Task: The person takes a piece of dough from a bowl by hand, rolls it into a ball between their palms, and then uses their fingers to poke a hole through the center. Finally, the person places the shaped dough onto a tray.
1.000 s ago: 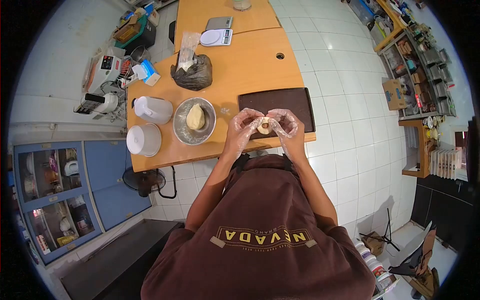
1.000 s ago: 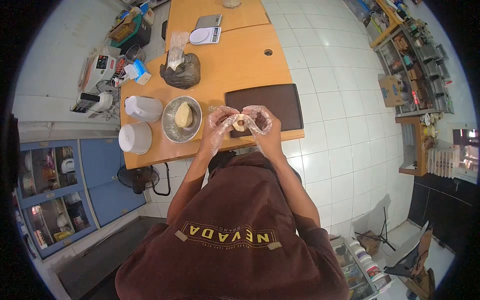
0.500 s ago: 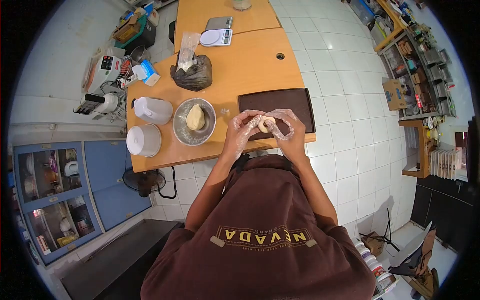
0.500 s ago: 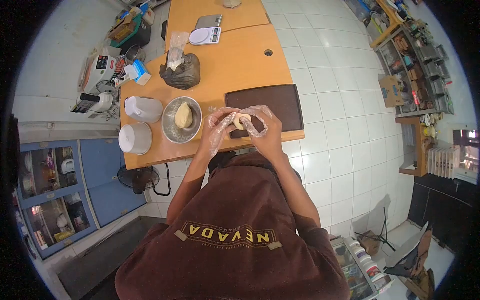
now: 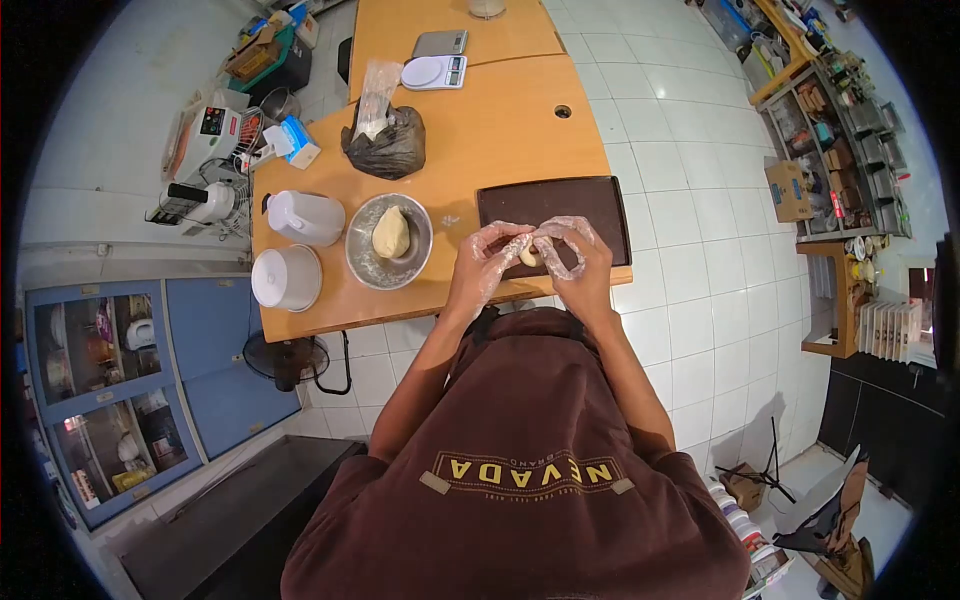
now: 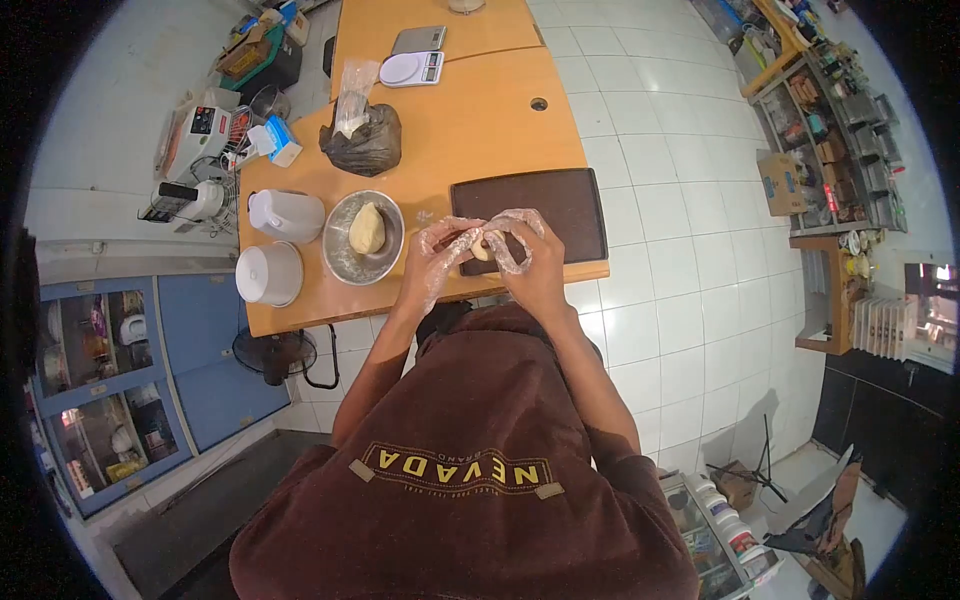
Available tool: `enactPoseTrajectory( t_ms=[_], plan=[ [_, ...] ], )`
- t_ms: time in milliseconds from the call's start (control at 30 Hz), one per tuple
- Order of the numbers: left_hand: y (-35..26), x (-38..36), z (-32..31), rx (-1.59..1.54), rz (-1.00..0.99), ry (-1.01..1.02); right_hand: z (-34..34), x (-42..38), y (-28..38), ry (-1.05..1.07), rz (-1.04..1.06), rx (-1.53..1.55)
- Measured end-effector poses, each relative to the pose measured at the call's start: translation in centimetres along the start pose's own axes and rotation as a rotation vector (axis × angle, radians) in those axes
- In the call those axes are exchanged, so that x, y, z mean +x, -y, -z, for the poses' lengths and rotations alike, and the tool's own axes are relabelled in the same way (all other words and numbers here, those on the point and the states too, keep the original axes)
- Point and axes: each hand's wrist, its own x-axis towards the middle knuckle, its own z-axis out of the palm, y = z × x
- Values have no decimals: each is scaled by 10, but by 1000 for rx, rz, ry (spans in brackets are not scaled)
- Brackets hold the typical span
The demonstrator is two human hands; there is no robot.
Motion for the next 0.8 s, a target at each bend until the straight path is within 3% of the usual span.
enactPoseTrajectory(
  t_ms=[267,367,467,567,800],
  plan=[
    [10,0,1,12,-55,16,-5,-8,-11,54,-8,-125],
    [10,-1,-1,-14,-30,-21,-2,-3,-10,77,59,-32],
    [-1,-3,-5,-75,3,-47,-3,-2,-2,83,-172,203],
    [10,0,-3,-160,-39,-43,-7,-8,-12,93,-247,320],
    [15,0,-5,-86,-60,-75,-5,-9,-10,97,-207,270]
  ],
)
